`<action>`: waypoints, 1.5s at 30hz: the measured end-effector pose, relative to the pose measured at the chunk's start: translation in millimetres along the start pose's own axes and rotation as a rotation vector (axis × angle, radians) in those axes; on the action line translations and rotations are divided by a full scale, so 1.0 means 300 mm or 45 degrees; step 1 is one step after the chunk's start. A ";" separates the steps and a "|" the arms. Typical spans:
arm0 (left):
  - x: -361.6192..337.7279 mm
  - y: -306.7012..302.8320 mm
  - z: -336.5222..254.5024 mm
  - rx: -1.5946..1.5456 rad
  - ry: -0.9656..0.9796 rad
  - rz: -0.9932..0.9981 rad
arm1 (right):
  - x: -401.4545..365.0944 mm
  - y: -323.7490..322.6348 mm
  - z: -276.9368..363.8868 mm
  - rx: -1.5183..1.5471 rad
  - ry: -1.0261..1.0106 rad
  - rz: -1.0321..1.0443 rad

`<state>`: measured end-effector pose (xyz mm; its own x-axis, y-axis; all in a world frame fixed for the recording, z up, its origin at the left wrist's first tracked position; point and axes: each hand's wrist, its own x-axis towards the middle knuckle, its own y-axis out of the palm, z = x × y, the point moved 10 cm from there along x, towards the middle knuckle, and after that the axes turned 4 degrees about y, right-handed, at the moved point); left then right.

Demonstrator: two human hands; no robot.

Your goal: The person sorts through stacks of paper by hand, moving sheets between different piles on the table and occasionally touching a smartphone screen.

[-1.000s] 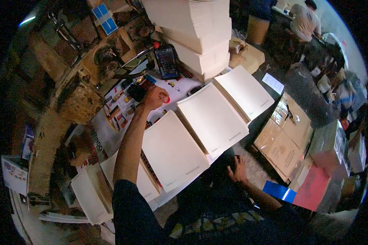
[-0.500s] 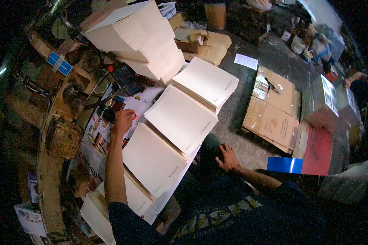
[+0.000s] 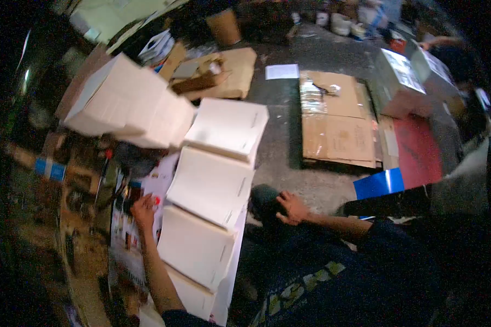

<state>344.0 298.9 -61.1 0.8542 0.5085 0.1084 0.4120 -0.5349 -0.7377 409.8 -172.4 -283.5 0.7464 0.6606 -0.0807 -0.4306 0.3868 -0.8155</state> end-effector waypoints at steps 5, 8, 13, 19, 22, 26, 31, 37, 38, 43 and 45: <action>0.017 -0.013 0.130 -0.023 0.271 -0.123 | -0.003 -0.011 0.027 0.032 -0.121 -0.050; 0.102 0.015 0.414 -0.567 -0.026 -0.142 | -0.011 0.001 0.023 -0.045 -0.167 -0.226; 0.105 -0.005 0.279 -0.148 0.414 -0.149 | -0.009 -0.001 0.025 0.102 -0.104 -0.127; 0.097 0.010 0.245 -0.142 0.462 -0.090 | -0.016 0.006 0.023 0.015 -0.128 -0.209; 0.094 0.013 0.270 0.033 0.488 -0.027 | -0.011 0.008 0.030 -0.002 -0.141 -0.148; 0.065 0.003 0.227 -0.222 0.485 0.010 | -0.015 -0.011 0.041 0.027 -0.099 -0.042; 0.003 -0.095 0.153 -0.213 0.408 -0.180 | -0.015 0.026 0.021 0.044 -0.121 -0.141; -0.181 -0.226 -0.226 0.358 0.366 -0.479 | -0.009 0.013 0.033 0.006 -0.094 -0.022; -0.196 -0.237 -0.249 0.361 0.359 -0.480 | -0.010 0.014 0.034 0.012 -0.091 -0.009; -0.260 -0.286 -0.337 0.635 0.272 -0.645 | -0.016 -0.009 0.041 0.010 -0.098 -0.011; -0.259 -0.273 -0.349 0.472 0.284 -0.614 | -0.012 0.007 0.036 -0.035 -0.088 0.035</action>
<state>277.1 232.5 60.5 0.6622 0.4598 0.5916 0.6633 0.0076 -0.7483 400.8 -167.0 -278.5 0.6975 0.7137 -0.0642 -0.4355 0.3511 -0.8289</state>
